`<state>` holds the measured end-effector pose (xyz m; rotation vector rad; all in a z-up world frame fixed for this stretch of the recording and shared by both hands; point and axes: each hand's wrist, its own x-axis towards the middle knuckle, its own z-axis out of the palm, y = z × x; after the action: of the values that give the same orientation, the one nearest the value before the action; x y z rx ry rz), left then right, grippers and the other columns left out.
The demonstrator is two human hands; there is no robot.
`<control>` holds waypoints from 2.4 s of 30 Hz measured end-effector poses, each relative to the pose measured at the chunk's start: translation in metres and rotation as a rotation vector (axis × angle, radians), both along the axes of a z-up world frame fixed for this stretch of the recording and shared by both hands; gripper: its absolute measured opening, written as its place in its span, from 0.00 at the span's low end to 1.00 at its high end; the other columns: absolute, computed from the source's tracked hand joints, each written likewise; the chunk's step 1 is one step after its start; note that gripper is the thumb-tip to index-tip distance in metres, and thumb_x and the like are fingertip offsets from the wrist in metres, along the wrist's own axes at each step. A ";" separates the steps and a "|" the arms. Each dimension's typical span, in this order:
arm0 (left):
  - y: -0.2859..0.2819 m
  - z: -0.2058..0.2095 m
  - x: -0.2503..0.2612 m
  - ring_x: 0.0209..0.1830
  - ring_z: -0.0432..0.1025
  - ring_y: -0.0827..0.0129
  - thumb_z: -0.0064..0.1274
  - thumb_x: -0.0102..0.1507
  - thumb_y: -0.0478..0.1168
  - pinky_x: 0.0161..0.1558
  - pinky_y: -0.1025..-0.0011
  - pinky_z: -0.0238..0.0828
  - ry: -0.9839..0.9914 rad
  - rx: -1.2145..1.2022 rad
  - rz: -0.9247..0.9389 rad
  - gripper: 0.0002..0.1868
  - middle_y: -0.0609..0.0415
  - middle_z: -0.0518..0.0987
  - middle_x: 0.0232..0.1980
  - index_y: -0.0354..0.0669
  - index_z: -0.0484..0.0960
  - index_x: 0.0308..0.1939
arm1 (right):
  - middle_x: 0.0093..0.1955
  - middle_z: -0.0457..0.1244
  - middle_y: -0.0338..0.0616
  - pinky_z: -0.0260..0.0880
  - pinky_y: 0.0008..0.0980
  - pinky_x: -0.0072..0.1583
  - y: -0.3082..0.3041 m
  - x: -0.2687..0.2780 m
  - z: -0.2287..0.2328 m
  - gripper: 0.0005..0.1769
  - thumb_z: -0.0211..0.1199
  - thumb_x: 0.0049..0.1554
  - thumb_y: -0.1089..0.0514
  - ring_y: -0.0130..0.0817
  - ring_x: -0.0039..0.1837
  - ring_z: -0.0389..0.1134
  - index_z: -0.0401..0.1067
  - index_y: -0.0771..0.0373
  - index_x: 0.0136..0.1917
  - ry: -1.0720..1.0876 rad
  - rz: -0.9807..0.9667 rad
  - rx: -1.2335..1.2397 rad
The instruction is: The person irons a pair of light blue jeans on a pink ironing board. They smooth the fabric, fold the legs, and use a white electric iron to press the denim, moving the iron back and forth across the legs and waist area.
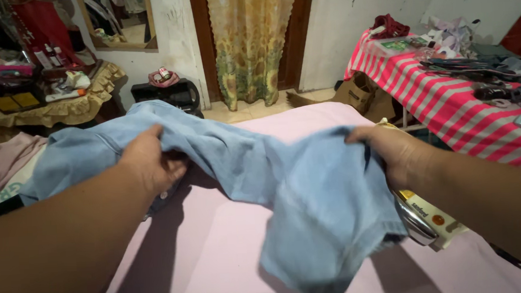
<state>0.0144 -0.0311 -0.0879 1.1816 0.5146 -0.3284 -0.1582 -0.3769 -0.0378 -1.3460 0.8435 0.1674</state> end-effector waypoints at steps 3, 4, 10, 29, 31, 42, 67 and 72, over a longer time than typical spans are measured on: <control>0.009 0.011 0.014 0.47 0.71 0.57 0.51 0.65 0.54 0.53 0.55 0.78 -0.145 -0.010 0.194 0.21 0.48 0.78 0.61 0.47 0.75 0.57 | 0.48 0.72 0.52 0.74 0.47 0.58 -0.002 0.000 -0.012 0.18 0.59 0.51 0.57 0.45 0.47 0.73 0.76 0.67 0.53 0.136 0.090 -0.055; 0.015 0.017 0.019 0.43 0.67 0.59 0.53 0.66 0.55 0.50 0.57 0.78 -0.165 0.021 0.269 0.22 0.43 0.75 0.65 0.46 0.75 0.56 | 0.48 0.72 0.53 0.74 0.46 0.57 -0.005 0.000 -0.014 0.18 0.60 0.51 0.57 0.45 0.47 0.73 0.76 0.67 0.53 0.198 0.144 -0.075; 0.073 0.062 0.035 0.43 0.70 0.62 0.56 0.64 0.52 0.46 0.58 0.81 -0.326 0.161 0.689 0.23 0.45 0.75 0.65 0.50 0.72 0.59 | 0.48 0.74 0.53 0.76 0.45 0.55 -0.022 0.022 -0.015 0.23 0.65 0.48 0.59 0.45 0.47 0.75 0.75 0.68 0.57 0.258 0.310 -0.183; 0.109 0.052 0.002 0.47 0.79 0.65 0.57 0.63 0.49 0.42 0.62 0.76 -0.230 0.189 0.366 0.20 0.53 0.82 0.53 0.46 0.76 0.56 | 0.60 0.68 0.61 0.77 0.52 0.53 0.045 -0.020 -0.070 0.44 0.71 0.53 0.29 0.56 0.54 0.75 0.68 0.64 0.68 0.703 0.406 -0.622; 0.109 0.040 0.007 0.43 0.79 0.65 0.55 0.64 0.48 0.41 0.63 0.79 -0.182 0.026 0.254 0.16 0.53 0.81 0.50 0.45 0.77 0.50 | 0.61 0.65 0.61 0.78 0.56 0.51 0.046 -0.021 -0.081 0.45 0.75 0.52 0.33 0.58 0.56 0.74 0.67 0.66 0.69 0.641 0.293 -0.643; 0.095 -0.001 0.011 0.35 0.69 0.68 0.57 0.66 0.49 0.44 0.67 0.72 -0.029 0.104 -0.016 0.14 0.53 0.75 0.41 0.42 0.76 0.45 | 0.50 0.70 0.48 0.78 0.53 0.48 0.019 -0.027 -0.105 0.24 0.79 0.50 0.47 0.49 0.51 0.72 0.80 0.63 0.54 0.572 0.184 -0.686; 0.059 0.073 0.039 0.53 0.80 0.58 0.56 0.68 0.44 0.59 0.50 0.76 0.012 -0.220 0.032 0.17 0.46 0.79 0.55 0.37 0.77 0.55 | 0.65 0.67 0.56 0.59 0.57 0.70 0.016 0.081 0.031 0.28 0.46 0.66 0.41 0.48 0.64 0.67 0.70 0.63 0.64 0.025 0.063 0.071; 0.085 0.111 0.049 0.60 0.78 0.46 0.54 0.67 0.35 0.63 0.44 0.69 -0.400 -0.682 0.195 0.17 0.37 0.80 0.59 0.30 0.75 0.58 | 0.74 0.61 0.52 0.49 0.63 0.75 -0.004 0.079 0.108 0.28 0.56 0.61 0.51 0.47 0.74 0.63 0.62 0.68 0.70 -0.752 -0.053 0.298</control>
<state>0.0631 0.0542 0.0235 0.5049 0.1371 -0.0766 -0.0789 -0.3808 0.0698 -0.9864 0.2034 -0.2400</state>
